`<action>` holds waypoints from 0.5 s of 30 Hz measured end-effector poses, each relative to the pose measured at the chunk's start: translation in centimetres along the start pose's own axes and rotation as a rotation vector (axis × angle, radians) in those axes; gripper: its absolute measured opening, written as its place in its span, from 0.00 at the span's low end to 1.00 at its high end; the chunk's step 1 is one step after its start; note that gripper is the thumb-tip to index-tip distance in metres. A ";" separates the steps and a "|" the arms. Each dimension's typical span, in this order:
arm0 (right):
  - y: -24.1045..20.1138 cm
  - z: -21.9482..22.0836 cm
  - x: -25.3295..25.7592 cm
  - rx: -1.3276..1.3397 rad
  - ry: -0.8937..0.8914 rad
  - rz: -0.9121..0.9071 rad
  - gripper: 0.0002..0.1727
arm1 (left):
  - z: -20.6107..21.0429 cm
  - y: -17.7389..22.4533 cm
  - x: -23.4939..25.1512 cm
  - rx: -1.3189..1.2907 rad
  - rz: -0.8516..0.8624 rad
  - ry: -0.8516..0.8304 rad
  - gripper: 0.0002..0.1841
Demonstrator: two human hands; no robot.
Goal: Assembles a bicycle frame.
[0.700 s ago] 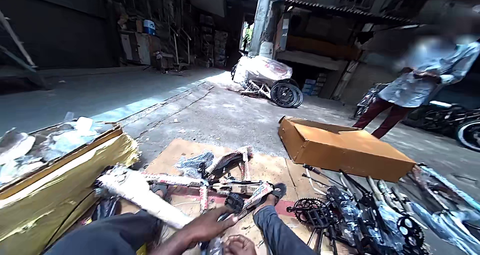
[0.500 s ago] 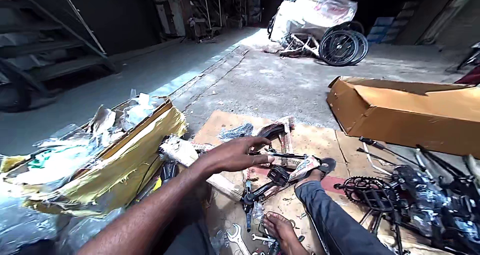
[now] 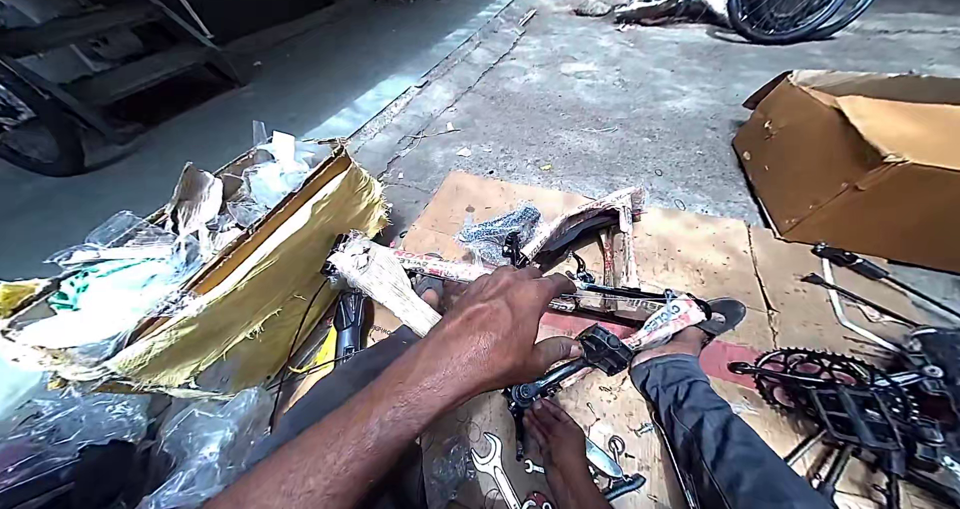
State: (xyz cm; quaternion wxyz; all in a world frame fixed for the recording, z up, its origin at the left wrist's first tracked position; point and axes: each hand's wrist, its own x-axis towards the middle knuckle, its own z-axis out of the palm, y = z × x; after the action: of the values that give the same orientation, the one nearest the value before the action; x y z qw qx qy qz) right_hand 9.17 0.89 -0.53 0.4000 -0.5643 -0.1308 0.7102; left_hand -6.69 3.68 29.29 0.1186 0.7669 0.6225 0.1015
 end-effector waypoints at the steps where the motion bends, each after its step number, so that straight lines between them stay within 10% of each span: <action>1: -0.2 0.2 -0.1 -0.009 -0.006 -0.004 0.14 | 0.2 0.1 0.1 0.020 0.014 -0.010 0.30; 15: -0.9 1.1 -0.6 -0.100 -0.017 0.134 0.19 | 1.7 0.8 -1.2 0.040 0.048 -0.200 0.34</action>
State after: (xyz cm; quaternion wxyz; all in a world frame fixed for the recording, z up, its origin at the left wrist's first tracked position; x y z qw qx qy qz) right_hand 8.57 1.31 0.78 0.3218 -0.5851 -0.1312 0.7327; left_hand -5.72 2.22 27.88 0.1623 0.7901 0.5909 0.0151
